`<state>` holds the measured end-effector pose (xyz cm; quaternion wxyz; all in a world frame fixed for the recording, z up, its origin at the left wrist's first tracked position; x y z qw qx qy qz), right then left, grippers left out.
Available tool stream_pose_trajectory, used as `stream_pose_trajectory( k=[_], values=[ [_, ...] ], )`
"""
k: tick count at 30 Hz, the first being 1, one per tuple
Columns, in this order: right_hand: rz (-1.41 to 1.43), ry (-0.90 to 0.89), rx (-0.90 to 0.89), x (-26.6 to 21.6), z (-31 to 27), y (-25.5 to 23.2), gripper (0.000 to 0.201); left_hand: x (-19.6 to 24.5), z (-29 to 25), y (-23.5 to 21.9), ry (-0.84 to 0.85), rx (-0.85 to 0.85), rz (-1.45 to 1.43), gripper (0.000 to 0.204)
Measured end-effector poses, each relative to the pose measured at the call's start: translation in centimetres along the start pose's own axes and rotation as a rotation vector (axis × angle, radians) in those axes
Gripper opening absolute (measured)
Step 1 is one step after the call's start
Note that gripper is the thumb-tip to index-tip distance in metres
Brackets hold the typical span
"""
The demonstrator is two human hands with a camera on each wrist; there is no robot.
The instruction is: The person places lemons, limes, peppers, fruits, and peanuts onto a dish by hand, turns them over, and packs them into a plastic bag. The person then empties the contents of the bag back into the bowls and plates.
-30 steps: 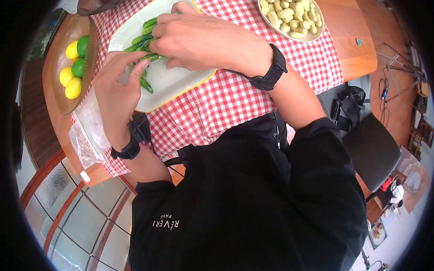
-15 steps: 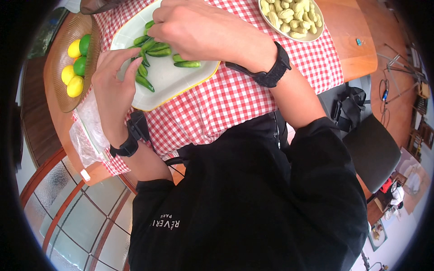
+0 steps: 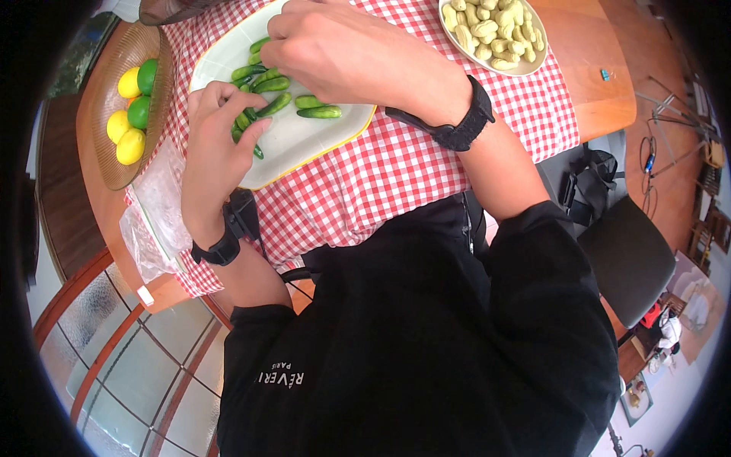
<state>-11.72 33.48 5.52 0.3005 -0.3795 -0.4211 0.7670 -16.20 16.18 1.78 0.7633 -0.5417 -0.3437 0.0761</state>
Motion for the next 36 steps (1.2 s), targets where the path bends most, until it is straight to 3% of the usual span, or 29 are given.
stream_pose_trajectory(
  k=[4,8,16,23,25,28,31,36],
  values=[
    [0.054,-0.043,0.007,-0.2,-0.1,0.2,0.012,0.4,-0.1,0.2,-0.018,-0.054,-0.043,0.021],
    [0.05,-0.046,0.019,-0.5,-0.2,0.2,0.013,0.5,0.2,-0.5,0.01,0.021,-0.093,0.019],
    [0.031,-0.008,-0.157,0.0,-0.4,1.2,0.014,0.9,0.3,-1.2,-0.04,0.077,-0.097,0.018],
    [0.098,-0.092,-0.089,-0.2,-0.5,1.9,0.013,1.2,0.5,-1.3,-0.039,0.11,-0.165,0.013],
    [-0.078,-0.115,0.016,-0.2,-0.4,3.2,0.012,1.5,0.5,-1.1,-0.066,0.108,-0.182,0.012],
    [-0.018,-0.112,0.039,-0.4,-0.4,3.2,0.013,1.6,0.3,-1.2,-0.1,0.157,-0.218,0.014],
    [-0.046,-0.084,-0.047,-0.3,-0.2,3.4,0.015,1.6,0.4,-1.3,-0.069,0.175,-0.186,0.018],
    [-0.058,-0.089,-0.041,-0.4,-0.4,3.3,0.016,1.4,0.3,-1.3,-0.089,0.178,-0.169,0.018]
  ],
)
Point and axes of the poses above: each hand's wrist, its own z-axis towards the middle knuckle, its own y-axis out of the palm, x = y × z, the point moved 6 cm from there along z, towards the middle knuckle, and after that the axes turned 1 degree about -z, right-handed, at the moved point
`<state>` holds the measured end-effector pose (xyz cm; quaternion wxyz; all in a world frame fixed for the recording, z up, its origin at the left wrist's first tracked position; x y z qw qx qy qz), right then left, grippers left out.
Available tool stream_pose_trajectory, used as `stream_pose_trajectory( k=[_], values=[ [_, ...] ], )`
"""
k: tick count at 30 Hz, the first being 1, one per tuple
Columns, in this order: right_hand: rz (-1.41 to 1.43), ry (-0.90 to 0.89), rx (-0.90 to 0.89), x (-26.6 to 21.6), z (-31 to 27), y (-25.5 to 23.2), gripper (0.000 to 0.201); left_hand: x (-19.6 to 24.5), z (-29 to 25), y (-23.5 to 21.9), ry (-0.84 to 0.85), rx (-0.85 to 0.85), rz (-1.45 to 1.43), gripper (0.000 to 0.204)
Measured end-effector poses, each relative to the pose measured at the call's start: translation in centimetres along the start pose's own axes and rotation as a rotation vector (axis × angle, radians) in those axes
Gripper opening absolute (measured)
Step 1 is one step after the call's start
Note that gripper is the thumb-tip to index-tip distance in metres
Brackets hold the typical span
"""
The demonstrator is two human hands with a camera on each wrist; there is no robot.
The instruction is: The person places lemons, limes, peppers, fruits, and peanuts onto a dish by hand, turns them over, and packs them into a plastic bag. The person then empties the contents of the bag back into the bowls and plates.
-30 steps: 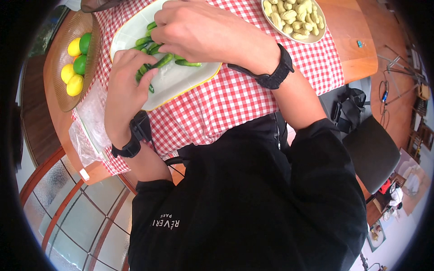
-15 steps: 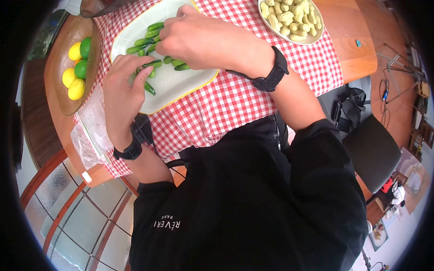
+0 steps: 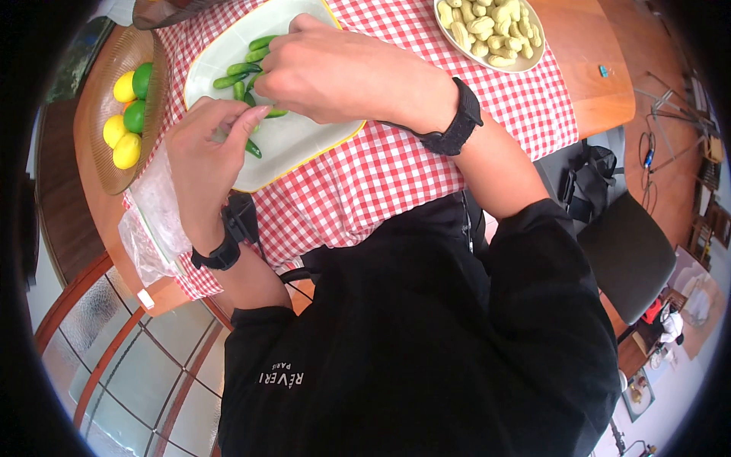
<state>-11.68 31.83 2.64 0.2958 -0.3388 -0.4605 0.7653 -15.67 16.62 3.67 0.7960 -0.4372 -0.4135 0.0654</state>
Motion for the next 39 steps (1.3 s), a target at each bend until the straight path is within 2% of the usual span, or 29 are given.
stream_pose_trajectory(
  k=[4,6,7,16,20,23,25,28,32,34,35,37,39],
  values=[
    [0.038,-0.012,0.073,-0.1,0.0,0.0,0.012,0.1,0.2,-0.3,0.017,0.081,-0.004,0.016],
    [0.03,-0.009,0.071,-0.2,0.1,-0.2,0.012,0.9,0.4,-0.4,0.133,0.072,-0.044,0.016],
    [0.023,-0.003,0.067,-0.1,0.1,-0.3,0.011,1.0,0.5,-0.4,0.137,0.073,-0.042,0.016],
    [-0.003,-0.004,0.112,-0.2,0.2,-0.6,0.011,0.6,0.1,-0.6,0.043,0.084,-0.122,0.023],
    [0.011,-0.008,0.177,0.2,0.2,-0.5,0.014,0.1,0.5,-0.3,0.061,0.075,-0.006,0.025],
    [0.054,-0.041,0.228,0.0,0.1,-0.8,0.019,0.1,0.6,0.0,0.032,0.06,0.038,0.027],
    [0.208,-0.059,0.288,-0.2,0.1,-1.5,0.022,-0.1,0.4,-0.1,-0.011,0.058,0.047,0.029],
    [0.299,-0.046,0.276,0.0,0.3,-1.3,0.023,-0.8,0.2,-0.4,-0.043,0.039,-0.018,0.032],
    [0.264,-0.01,0.294,0.7,0.1,-1.3,0.024,-0.5,0.4,-0.8,-0.01,0.048,-0.029,0.031],
    [0.168,-0.023,0.229,0.8,0.0,-1.2,0.017,-0.7,0.1,-0.6,-0.028,0.039,-0.035,0.029],
    [0.176,-0.024,0.225,0.5,0.0,-2.0,0.017,-0.7,0.2,-0.4,0.018,0.055,-0.041,0.028],
    [0.242,0.03,0.07,0.1,0.1,-3.0,0.015,-0.6,0.1,-0.3,0.065,0.073,-0.045,0.027],
    [0.251,0.019,0.094,0.6,-0.1,-2.8,0.017,-0.9,0.2,-0.1,0.032,0.047,-0.057,0.024]
  ],
)
Point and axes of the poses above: each hand's wrist, its own z-axis towards the middle knuckle, its own y-axis out of the palm, x = y × z, the point moved 6 cm from there along z, towards the middle knuckle, and after that the axes turned 1 degree about -z, right-handed, at the moved point
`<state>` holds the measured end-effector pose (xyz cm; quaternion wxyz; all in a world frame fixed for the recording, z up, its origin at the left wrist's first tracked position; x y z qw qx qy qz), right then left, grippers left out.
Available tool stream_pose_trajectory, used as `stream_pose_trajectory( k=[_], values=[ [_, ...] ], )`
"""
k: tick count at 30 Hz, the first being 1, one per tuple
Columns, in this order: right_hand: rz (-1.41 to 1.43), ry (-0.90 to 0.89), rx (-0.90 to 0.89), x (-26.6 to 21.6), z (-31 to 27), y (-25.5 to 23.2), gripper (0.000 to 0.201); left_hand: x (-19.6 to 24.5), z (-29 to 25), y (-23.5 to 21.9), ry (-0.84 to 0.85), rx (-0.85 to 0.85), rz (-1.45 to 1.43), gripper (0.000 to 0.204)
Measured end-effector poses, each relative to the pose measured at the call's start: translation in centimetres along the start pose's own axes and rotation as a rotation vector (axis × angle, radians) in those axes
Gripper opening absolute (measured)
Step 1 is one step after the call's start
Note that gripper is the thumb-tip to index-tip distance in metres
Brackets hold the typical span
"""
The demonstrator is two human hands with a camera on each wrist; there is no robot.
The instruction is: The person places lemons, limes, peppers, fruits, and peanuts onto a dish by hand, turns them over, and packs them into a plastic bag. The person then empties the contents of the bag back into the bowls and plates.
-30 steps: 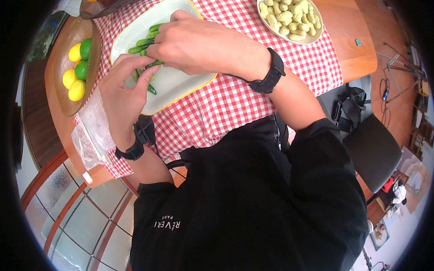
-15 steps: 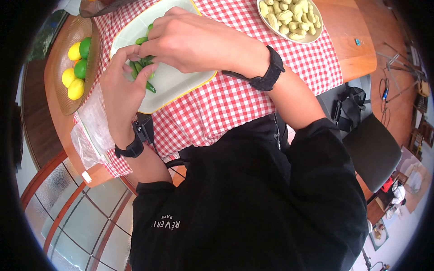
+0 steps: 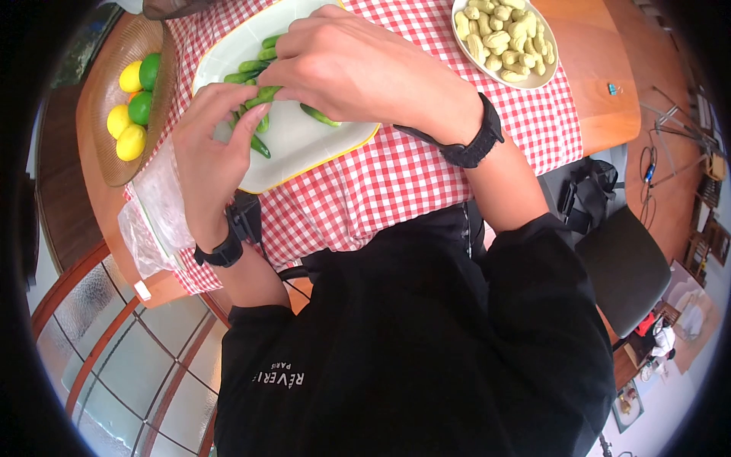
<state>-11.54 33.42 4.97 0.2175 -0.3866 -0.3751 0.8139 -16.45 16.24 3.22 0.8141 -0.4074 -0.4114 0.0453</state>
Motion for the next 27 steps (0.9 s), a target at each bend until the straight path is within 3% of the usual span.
stream_pose_trajectory(
  k=[7,11,14,19,22,27],
  values=[
    [-0.06,0.086,-0.057,0.5,-0.3,-0.6,0.018,0.1,0.0,-0.2,-0.027,0.038,0.047,0.023],
    [-0.061,0.032,-0.042,0.4,-0.1,-0.7,0.014,0.2,0.1,-0.5,0.038,0.044,0.11,0.023],
    [-0.023,0.121,-0.109,1.1,-0.2,-0.5,0.012,0.2,0.2,-0.8,0.023,0.057,0.144,0.023],
    [-0.147,0.092,-0.049,2.2,-0.5,1.5,0.008,0.5,0.0,-0.8,0.016,0.066,0.125,0.019],
    [-0.17,-0.002,-0.055,1.1,-0.8,1.4,0.007,0.3,0.0,-0.2,0.032,0.016,0.105,0.014],
    [-0.186,-0.01,-0.02,1.0,-0.7,1.8,0.007,0.7,0.1,0.0,0.042,-0.066,0.071,0.016]
  ],
)
Point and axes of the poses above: each hand's wrist, its own z-axis towards the middle knuckle, its own y-axis out of the palm, x = y × z, the point moved 6 cm from there along z, towards the middle knuckle, and after that the axes turned 1 degree about -z, right-handed, at the moved point
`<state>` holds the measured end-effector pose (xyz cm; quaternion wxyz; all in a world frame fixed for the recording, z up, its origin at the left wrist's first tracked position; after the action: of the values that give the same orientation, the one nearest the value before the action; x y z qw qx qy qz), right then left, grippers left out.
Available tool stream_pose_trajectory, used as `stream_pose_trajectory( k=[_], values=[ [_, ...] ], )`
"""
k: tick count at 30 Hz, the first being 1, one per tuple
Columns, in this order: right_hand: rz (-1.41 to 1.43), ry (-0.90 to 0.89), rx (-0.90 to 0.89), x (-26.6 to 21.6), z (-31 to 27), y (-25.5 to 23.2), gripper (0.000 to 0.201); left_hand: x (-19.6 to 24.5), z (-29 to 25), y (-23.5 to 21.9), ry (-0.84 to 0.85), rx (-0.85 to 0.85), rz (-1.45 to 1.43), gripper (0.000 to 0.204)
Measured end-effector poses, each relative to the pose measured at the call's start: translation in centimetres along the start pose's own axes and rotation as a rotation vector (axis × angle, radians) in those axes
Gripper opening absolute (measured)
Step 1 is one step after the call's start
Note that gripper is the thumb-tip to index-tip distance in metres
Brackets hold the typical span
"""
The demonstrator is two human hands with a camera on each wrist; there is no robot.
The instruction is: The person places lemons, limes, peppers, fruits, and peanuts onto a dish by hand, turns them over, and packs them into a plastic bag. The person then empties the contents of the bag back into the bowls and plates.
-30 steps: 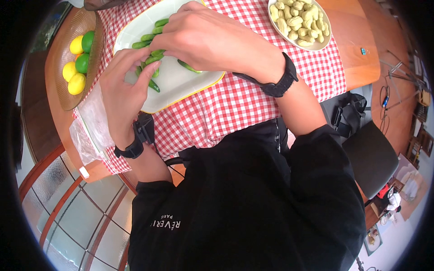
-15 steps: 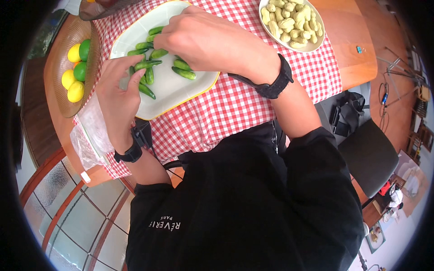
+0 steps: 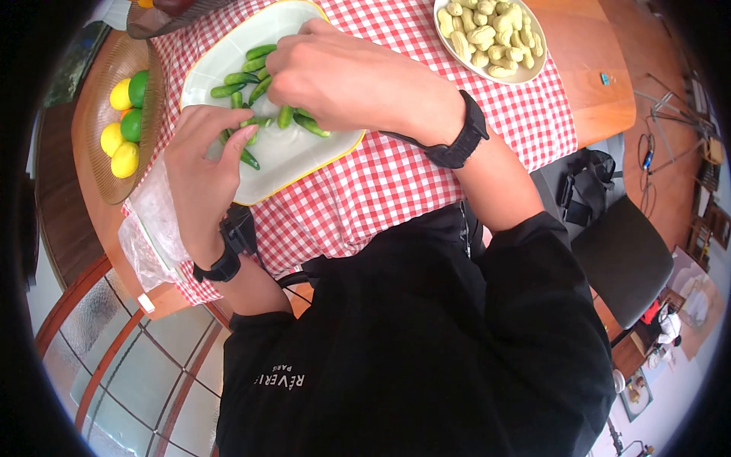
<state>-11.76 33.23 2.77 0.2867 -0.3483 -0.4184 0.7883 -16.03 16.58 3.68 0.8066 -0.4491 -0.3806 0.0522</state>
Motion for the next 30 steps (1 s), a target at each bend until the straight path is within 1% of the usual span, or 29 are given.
stream_pose_trajectory(
  k=[1,2,4,5,7,10,11,13,15,20,22,23,25,26,28,29,30],
  values=[
    [-0.034,0.001,0.051,-0.1,0.1,-0.2,0.008,0.0,0.0,0.1,-0.002,-0.001,-0.005,0.016],
    [-0.031,0.002,0.046,-0.3,0.0,-0.6,0.008,0.1,0.0,0.2,0.013,-0.006,0.001,0.018],
    [0.044,0.07,-0.053,-0.2,0.3,-1.6,0.012,0.1,-0.2,0.2,0.024,-0.008,0.015,0.019],
    [0.045,0.063,-0.05,-0.3,0.4,-2.0,0.012,0.0,-0.2,0.3,0.01,0.0,-0.002,0.019],
    [0.063,0.092,-0.134,-0.1,0.5,-2.1,0.013,-0.2,-0.1,0.3,0.001,0.012,-0.016,0.019],
    [-0.007,0.044,-0.123,0.0,0.2,0.7,0.009,-0.3,-0.1,0.5,-0.002,0.001,0.025,0.017],
    [-0.007,0.046,-0.126,0.0,0.0,1.0,0.009,-0.4,-0.1,0.5,-0.008,0.004,0.042,0.015],
    [0.046,-0.03,-0.062,-0.7,0.0,1.1,0.009,-0.4,-0.2,0.4,-0.021,0.007,0.059,0.012],
    [0.032,-0.008,-0.065,-0.6,-0.1,1.0,0.009,-0.2,-0.1,0.4,-0.032,-0.013,0.074,0.011],
    [-0.045,0.045,-0.044,0.0,0.3,-0.3,0.007,-0.8,0.0,0.6,-0.045,0.018,0.113,0.012],
    [0.037,0.087,-0.197,-0.2,0.2,-1.0,0.015,-0.7,0.0,0.6,-0.049,0.022,0.118,0.012],
    [0.04,0.091,-0.198,-0.3,0.2,-1.1,0.015,-0.5,0.0,0.5,-0.076,0.037,0.084,0.013],
    [0.061,0.091,-0.164,-0.4,0.4,-1.3,0.017,-0.3,-0.1,0.4,-0.105,0.054,0.053,0.015],
    [0.06,0.087,-0.162,-0.1,0.3,-0.6,0.017,-0.4,-0.2,0.5,-0.132,0.06,0.003,0.016],
    [-0.029,0.011,0.0,0.3,0.6,0.1,0.009,-0.5,-0.1,0.4,-0.153,0.069,-0.044,0.018],
    [-0.034,0.01,0.004,0.4,0.6,0.1,0.009,-0.7,-0.1,0.5,-0.189,0.069,-0.111,0.019],
    [0.08,0.037,0.045,0.5,0.6,-0.1,0.011,-0.8,-0.2,0.6,-0.226,0.065,-0.179,0.02]
  ],
)
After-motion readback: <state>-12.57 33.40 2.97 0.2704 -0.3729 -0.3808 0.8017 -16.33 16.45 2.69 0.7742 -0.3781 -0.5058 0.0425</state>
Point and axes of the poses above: each hand's wrist, its own z-axis towards the middle knuckle, its own y-axis out of the palm, x = y × z, the point moved 6 cm from there along z, towards the middle knuckle, and after that the axes turned 1 degree about -z, right-handed, at the moved point
